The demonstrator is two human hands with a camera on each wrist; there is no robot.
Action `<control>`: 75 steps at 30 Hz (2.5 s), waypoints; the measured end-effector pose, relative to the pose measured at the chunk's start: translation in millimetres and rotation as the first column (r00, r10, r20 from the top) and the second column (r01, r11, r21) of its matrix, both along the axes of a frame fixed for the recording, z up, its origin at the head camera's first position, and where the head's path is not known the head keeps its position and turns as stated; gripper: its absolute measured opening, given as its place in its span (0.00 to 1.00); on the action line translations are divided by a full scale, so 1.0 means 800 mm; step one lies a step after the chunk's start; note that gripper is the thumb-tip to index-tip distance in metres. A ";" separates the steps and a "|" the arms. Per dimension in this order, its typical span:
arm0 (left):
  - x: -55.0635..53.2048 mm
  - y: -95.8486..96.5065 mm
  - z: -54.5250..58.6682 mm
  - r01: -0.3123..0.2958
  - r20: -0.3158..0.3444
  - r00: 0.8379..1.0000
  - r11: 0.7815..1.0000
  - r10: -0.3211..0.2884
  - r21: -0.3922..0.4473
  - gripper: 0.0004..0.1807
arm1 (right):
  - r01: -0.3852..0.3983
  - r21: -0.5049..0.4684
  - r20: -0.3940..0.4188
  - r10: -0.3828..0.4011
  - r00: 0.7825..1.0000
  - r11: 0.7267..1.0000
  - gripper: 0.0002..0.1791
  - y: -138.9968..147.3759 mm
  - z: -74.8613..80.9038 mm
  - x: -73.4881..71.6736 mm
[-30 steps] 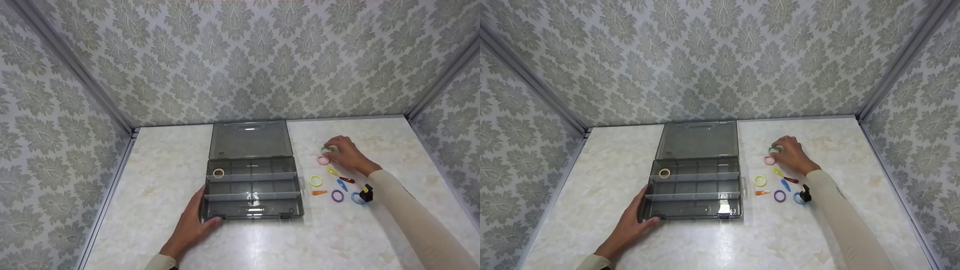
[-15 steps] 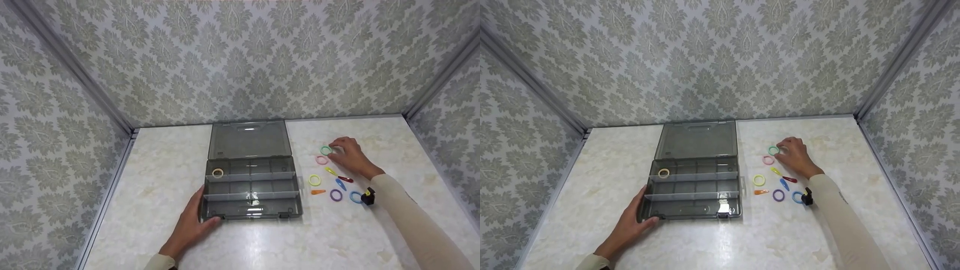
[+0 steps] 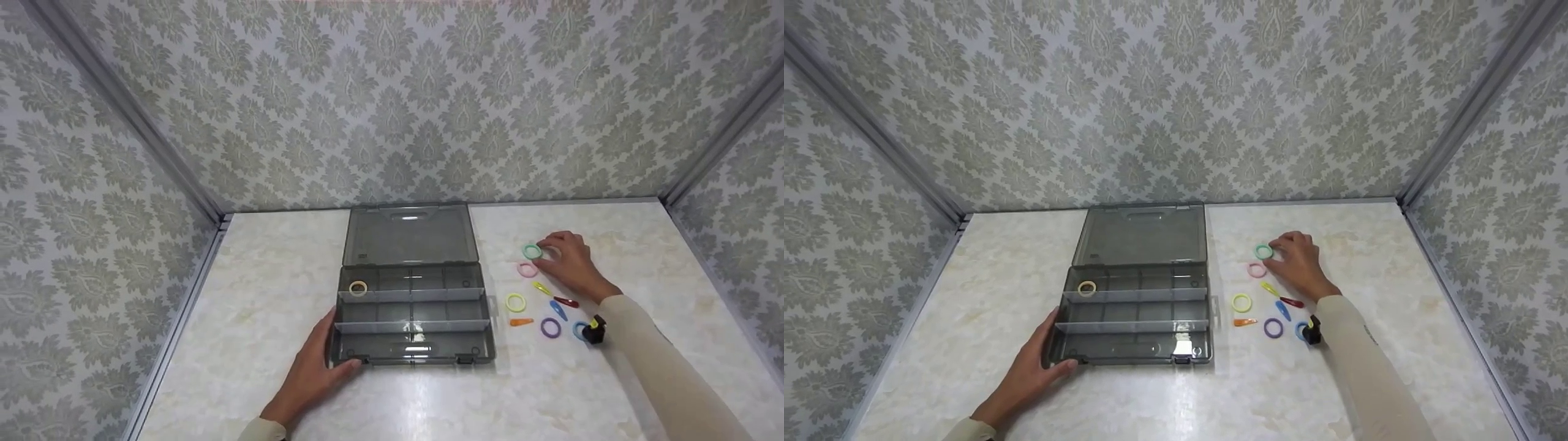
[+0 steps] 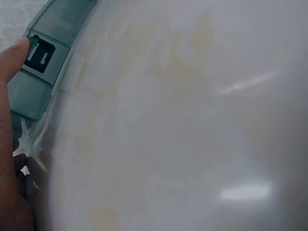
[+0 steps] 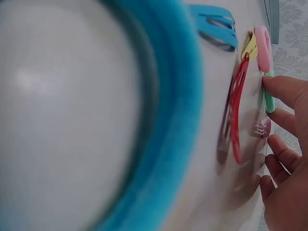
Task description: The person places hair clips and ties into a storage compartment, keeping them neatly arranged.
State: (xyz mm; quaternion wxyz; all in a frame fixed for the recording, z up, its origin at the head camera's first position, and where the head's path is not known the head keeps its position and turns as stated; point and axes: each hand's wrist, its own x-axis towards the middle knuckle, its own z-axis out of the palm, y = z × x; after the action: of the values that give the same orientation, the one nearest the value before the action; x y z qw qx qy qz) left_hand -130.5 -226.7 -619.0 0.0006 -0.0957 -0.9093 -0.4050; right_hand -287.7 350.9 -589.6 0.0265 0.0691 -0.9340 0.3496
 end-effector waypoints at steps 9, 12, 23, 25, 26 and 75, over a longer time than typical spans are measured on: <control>0.001 0.000 0.000 0.011 -0.001 1.000 1.000 -0.011 0.002 0.67 | 0.050 -0.013 0.013 -0.050 0.999 0.999 0.25 0.001 -0.009 0.001; 0.000 -0.001 -0.001 0.012 -0.009 1.000 1.000 -0.012 0.017 0.66 | 0.059 -0.019 0.022 -0.059 0.998 0.998 0.25 0.001 -0.008 0.001; 0.001 -0.002 0.000 -0.008 0.010 1.000 1.000 0.008 0.003 0.67 | 0.034 -0.029 0.014 -0.033 0.999 0.999 0.24 -0.006 0.005 -0.004; 0.001 -0.002 0.000 -0.007 0.007 1.000 1.000 0.007 0.002 0.67 | 0.026 -0.030 0.013 -0.025 1.000 0.999 0.24 -0.009 0.007 -0.005; 0.001 -0.002 0.000 -0.008 0.008 1.000 1.000 0.008 0.002 0.67 | 0.021 -0.032 0.014 -0.020 1.000 0.999 0.24 -0.010 0.008 -0.005; 0.000 -0.002 0.001 0.015 -0.041 0.999 1.000 -0.015 0.005 0.66 | -0.325 0.040 -0.381 0.315 0.869 0.945 0.13 -0.124 0.046 0.017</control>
State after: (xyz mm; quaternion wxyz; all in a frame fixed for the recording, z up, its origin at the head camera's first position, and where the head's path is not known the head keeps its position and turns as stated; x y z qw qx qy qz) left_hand -130.5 -228.7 -618.6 0.0162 -0.1108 -0.9074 -0.4051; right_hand -274.1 251.9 -552.9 0.1504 0.2893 -0.8819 0.3406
